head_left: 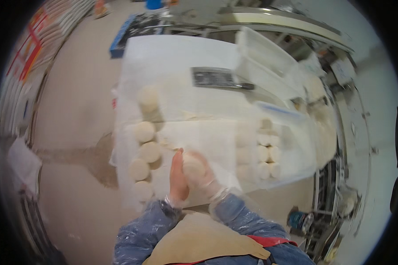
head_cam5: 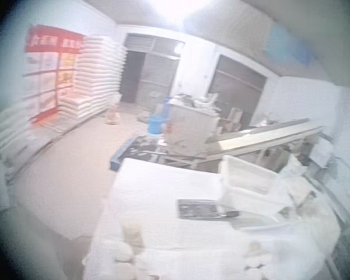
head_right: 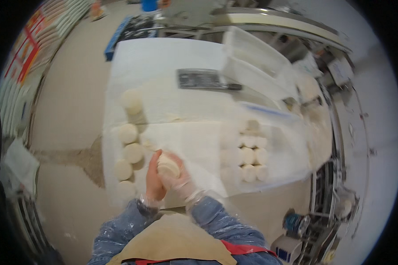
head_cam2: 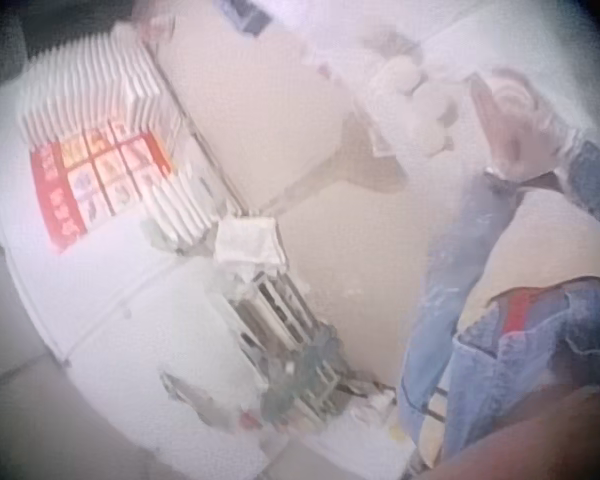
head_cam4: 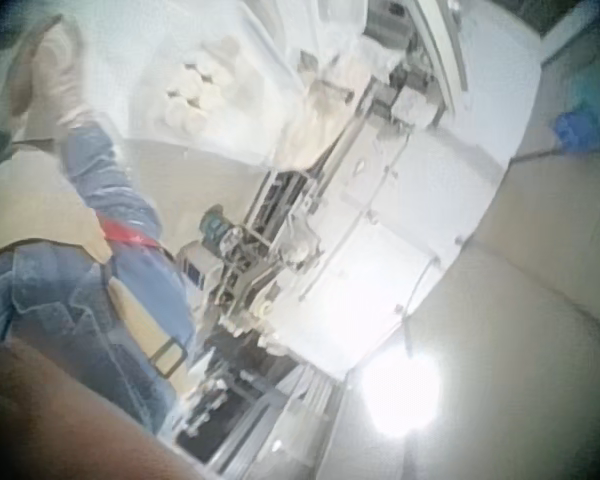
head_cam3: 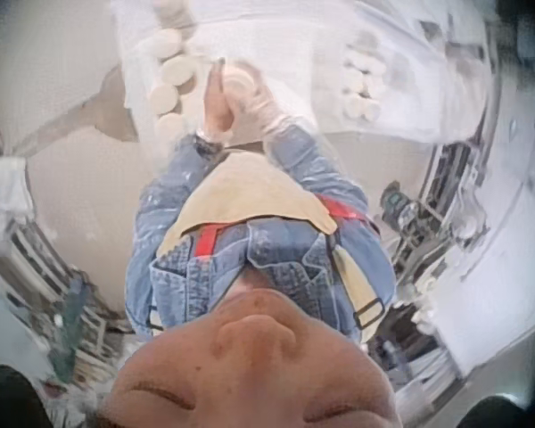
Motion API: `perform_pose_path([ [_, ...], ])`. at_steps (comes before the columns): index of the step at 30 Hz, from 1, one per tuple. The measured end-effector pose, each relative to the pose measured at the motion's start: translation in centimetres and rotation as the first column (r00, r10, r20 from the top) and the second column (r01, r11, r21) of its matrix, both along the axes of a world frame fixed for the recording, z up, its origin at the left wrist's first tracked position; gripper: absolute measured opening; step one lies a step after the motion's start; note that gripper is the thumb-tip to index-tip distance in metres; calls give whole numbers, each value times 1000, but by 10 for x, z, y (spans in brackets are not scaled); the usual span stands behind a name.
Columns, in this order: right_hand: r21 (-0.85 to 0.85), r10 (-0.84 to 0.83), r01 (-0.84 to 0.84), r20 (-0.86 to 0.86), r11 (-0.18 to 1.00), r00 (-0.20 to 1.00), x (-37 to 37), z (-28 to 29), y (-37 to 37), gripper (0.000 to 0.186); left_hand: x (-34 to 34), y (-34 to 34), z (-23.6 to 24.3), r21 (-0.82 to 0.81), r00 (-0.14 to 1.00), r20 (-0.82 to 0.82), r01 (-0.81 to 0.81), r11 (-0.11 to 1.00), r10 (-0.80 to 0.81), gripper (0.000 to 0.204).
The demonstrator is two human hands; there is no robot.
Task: The person repeatedly picks up small, round, white dough discs from a table and stacks them into a clear plastic container. The person also moves the container to a different location and returns to continue stacking.
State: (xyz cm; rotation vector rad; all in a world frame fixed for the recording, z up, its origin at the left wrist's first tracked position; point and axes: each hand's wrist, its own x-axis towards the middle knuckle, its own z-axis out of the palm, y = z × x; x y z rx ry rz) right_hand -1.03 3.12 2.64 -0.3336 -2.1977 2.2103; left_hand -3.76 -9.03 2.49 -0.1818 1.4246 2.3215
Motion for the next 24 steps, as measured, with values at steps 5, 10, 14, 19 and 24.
perform_pose_path([
  [5,-282,1,8,31,959,1000,36,97,126,70,33,72,51,125,948,-288,176,976,-134,57],
  [10,2,-204,209,218,978,954,70,102,351,62,30,149,49,-332,952,-237,108,937,-194,65],
  [14,45,-215,221,484,974,848,33,36,446,54,36,190,36,-560,925,-305,21,828,-229,68],
  [19,148,-199,134,681,980,704,-14,-36,448,53,36,196,41,-699,909,-324,-43,713,-263,68],
  [24,494,-136,-186,546,849,827,-40,-54,434,46,40,191,31,-611,925,-315,-25,791,-214,65],
])
